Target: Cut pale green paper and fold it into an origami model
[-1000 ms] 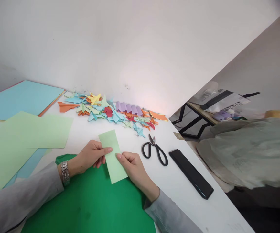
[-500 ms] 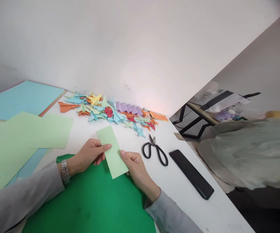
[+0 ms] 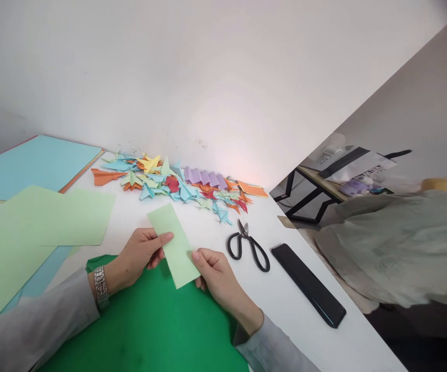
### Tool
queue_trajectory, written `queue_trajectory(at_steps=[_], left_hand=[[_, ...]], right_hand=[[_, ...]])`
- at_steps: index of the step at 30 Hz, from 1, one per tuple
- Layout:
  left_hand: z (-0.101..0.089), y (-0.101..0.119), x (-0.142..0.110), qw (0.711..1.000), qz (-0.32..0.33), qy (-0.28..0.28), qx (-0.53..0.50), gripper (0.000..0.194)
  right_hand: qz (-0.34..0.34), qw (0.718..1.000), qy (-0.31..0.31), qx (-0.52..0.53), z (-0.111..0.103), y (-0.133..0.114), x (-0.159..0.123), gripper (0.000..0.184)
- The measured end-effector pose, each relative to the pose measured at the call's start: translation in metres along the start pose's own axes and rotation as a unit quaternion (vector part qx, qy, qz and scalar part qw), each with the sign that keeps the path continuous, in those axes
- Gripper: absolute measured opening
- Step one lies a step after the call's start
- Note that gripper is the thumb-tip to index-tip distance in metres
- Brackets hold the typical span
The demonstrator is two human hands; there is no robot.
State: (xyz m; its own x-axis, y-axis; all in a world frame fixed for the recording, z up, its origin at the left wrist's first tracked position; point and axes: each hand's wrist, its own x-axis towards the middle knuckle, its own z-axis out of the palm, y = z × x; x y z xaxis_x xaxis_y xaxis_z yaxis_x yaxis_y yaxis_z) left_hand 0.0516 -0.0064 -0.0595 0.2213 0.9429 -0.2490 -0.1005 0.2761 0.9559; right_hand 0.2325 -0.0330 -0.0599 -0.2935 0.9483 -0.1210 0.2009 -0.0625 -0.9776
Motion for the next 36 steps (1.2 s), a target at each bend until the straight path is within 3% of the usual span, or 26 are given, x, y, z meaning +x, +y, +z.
queue_trajectory(at_steps=[3,10,14,16,18,21,24,30,36], left_hand=[[0.001,0.001,-0.001,1.000,-0.009,0.015,-0.021,0.042],[0.003,0.004,-0.001,0.998,-0.024,0.030,-0.040,0.039],[0.000,0.003,0.001,0.997,-0.024,0.044,-0.050,0.042],[-0.003,0.002,0.001,0.999,-0.030,0.008,-0.036,0.043],[-0.004,0.002,0.001,0.997,-0.039,-0.068,0.016,0.045],[-0.004,0.002,-0.001,0.977,-0.042,-0.175,0.113,0.042],[-0.002,0.004,-0.002,0.958,-0.037,-0.239,0.155,0.038],[-0.004,0.000,0.001,0.949,-0.042,-0.276,0.148,0.040],[-0.009,-0.001,0.002,0.945,-0.056,-0.286,0.149,0.035]], right_hand=[[-0.020,1.000,0.002,-0.008,-0.002,0.001,0.001,0.049],[-0.056,0.994,0.080,-0.046,-0.001,0.007,0.005,0.055],[-0.047,0.996,0.073,-0.005,-0.004,0.010,0.006,0.059],[-0.043,0.996,0.073,0.020,-0.006,0.011,0.007,0.060],[-0.042,0.996,0.069,0.040,-0.007,0.009,0.008,0.060],[-0.037,0.997,0.021,0.060,-0.005,0.004,0.007,0.050],[-0.039,0.998,-0.005,0.044,-0.002,0.000,0.005,0.045],[-0.075,0.997,0.008,0.005,0.003,0.001,0.002,0.055],[-0.034,0.997,-0.021,0.059,0.002,0.002,0.004,0.051]])
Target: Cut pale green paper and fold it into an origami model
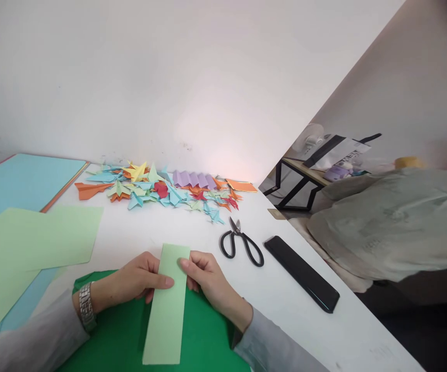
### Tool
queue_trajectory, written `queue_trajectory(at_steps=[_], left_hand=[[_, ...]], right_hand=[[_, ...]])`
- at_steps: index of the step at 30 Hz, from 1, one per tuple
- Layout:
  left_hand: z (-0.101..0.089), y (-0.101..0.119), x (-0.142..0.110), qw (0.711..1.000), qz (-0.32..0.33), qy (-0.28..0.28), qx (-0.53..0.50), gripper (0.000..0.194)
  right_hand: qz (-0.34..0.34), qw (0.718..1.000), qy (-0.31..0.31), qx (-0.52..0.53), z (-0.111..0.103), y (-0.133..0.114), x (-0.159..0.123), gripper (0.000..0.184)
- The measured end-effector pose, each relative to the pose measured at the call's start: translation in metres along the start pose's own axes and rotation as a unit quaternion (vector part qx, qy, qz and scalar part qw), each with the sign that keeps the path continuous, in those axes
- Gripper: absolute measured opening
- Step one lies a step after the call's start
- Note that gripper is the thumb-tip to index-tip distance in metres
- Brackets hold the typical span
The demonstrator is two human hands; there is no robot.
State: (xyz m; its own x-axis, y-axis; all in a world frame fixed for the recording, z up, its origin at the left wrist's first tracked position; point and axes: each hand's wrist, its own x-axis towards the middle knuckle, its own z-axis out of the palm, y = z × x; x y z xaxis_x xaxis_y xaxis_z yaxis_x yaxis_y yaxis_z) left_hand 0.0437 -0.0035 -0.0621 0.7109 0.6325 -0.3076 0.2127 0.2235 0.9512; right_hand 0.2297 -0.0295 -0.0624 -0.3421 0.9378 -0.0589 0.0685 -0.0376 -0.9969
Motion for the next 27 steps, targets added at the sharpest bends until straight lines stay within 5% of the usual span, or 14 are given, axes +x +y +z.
queue_trajectory(at_steps=[11,27], left_hand=[[0.006,0.004,-0.001,0.999,0.046,-0.013,-0.018,0.037],[0.006,0.006,-0.004,0.999,0.022,-0.035,-0.030,0.036]], right_hand=[[-0.017,1.000,0.025,0.008,0.004,0.005,-0.001,0.053],[-0.041,0.997,0.059,-0.042,0.004,0.000,-0.001,0.058]])
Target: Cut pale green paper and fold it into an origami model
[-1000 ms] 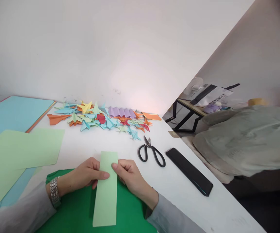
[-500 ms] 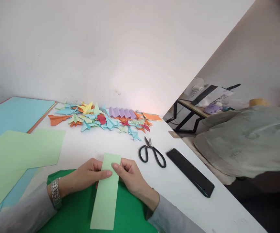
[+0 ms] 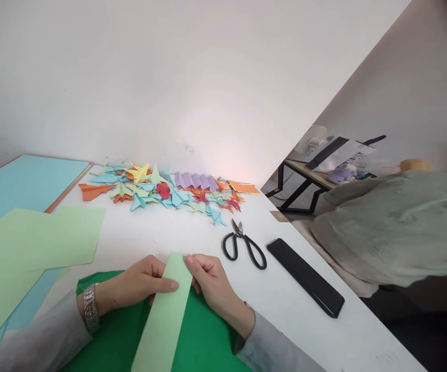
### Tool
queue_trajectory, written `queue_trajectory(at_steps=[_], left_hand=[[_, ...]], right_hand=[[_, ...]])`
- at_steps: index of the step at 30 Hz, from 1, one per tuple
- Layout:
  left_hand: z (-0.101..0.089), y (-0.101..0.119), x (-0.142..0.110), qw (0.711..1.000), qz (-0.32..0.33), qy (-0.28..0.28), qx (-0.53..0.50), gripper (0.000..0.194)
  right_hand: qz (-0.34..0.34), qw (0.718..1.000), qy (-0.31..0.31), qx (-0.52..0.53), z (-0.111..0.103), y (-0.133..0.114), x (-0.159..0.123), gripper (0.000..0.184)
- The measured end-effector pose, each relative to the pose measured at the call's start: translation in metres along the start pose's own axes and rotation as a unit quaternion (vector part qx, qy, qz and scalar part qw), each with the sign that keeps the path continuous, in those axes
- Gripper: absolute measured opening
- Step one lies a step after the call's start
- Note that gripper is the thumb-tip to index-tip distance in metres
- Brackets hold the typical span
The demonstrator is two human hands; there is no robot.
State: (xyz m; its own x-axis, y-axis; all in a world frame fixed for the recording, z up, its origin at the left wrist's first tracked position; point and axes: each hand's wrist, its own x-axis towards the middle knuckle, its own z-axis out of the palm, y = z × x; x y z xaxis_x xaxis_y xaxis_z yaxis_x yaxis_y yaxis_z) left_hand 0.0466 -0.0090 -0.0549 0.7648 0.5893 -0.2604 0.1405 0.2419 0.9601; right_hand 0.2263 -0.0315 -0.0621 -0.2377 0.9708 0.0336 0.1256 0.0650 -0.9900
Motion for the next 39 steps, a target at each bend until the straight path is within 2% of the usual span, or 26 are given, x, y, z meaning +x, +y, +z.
queue_trajectory(at_steps=[6,12,17,23,34,39], left_hand=[[0.0034,0.0044,0.0009,0.999,-0.004,0.030,-0.025,0.042],[0.0018,0.0051,0.0006,0.999,-0.007,0.042,0.010,0.041],[0.0024,0.0061,-0.0004,0.999,0.000,0.025,0.022,0.040],[0.0024,0.0029,0.0030,0.991,0.013,0.112,0.078,0.047],[0.0030,0.0024,0.0014,0.989,0.023,0.140,0.028,0.047],[0.0003,-0.0018,0.0033,0.986,0.037,0.162,-0.017,0.043]], right_hand=[[0.013,0.999,0.030,0.018,0.0009,0.0062,-0.0009,0.059],[0.042,0.998,0.038,0.029,0.0010,0.0065,0.0018,0.067],[0.039,0.999,0.000,0.032,-0.0003,0.0038,0.0017,0.053],[0.023,0.999,-0.029,-0.005,0.0009,0.0029,-0.0012,0.053],[0.025,0.999,-0.020,-0.003,0.0017,0.0026,0.0007,0.060],[0.042,0.997,-0.037,0.050,0.0014,0.0045,0.0009,0.056]])
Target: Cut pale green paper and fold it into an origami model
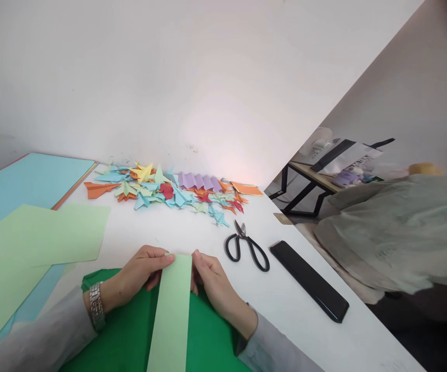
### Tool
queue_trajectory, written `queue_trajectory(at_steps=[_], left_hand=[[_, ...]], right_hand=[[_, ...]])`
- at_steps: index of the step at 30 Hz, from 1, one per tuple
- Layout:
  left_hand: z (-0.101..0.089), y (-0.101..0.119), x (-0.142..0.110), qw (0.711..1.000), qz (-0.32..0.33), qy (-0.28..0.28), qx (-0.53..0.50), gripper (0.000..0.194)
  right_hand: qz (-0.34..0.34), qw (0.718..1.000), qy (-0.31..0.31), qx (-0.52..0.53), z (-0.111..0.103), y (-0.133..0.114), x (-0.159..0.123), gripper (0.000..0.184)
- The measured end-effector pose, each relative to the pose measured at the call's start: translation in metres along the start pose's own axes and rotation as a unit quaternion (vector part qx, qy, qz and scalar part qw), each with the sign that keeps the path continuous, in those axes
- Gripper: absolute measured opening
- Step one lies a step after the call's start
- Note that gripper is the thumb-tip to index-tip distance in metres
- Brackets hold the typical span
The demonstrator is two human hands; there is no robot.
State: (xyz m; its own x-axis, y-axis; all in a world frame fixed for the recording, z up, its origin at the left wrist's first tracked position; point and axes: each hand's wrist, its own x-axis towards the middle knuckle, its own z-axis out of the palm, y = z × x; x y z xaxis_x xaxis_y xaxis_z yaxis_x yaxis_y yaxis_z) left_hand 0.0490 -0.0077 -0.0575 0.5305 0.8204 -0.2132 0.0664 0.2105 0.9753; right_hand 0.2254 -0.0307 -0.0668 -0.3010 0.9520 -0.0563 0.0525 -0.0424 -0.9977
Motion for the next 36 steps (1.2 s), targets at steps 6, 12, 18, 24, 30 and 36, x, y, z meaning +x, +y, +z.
queue_trajectory(at_steps=[6,12,18,24,30,36], left_hand=[[0.003,0.004,0.000,0.998,0.008,0.066,-0.024,0.033],[0.004,0.007,0.000,0.998,0.054,0.016,0.041,0.018],[0.002,0.009,0.001,0.998,0.041,0.013,0.052,0.023],[-0.006,0.007,0.001,0.990,0.033,-0.056,0.126,0.021],[-0.011,0.009,-0.003,0.960,0.028,-0.170,0.219,0.012],[-0.005,0.011,-0.004,0.934,0.117,-0.209,0.264,0.017]], right_hand=[[0.024,0.999,-0.042,0.017,-0.001,-0.003,-0.003,0.041],[0.039,0.991,-0.117,-0.060,0.001,-0.009,-0.007,0.041],[0.016,0.994,-0.083,-0.070,-0.001,-0.007,-0.004,0.035],[0.025,0.992,-0.097,-0.071,-0.003,-0.005,-0.004,0.025],[0.055,0.984,-0.151,-0.082,-0.005,-0.013,-0.008,0.020],[0.084,0.974,-0.184,-0.105,-0.007,-0.016,-0.007,0.019]])
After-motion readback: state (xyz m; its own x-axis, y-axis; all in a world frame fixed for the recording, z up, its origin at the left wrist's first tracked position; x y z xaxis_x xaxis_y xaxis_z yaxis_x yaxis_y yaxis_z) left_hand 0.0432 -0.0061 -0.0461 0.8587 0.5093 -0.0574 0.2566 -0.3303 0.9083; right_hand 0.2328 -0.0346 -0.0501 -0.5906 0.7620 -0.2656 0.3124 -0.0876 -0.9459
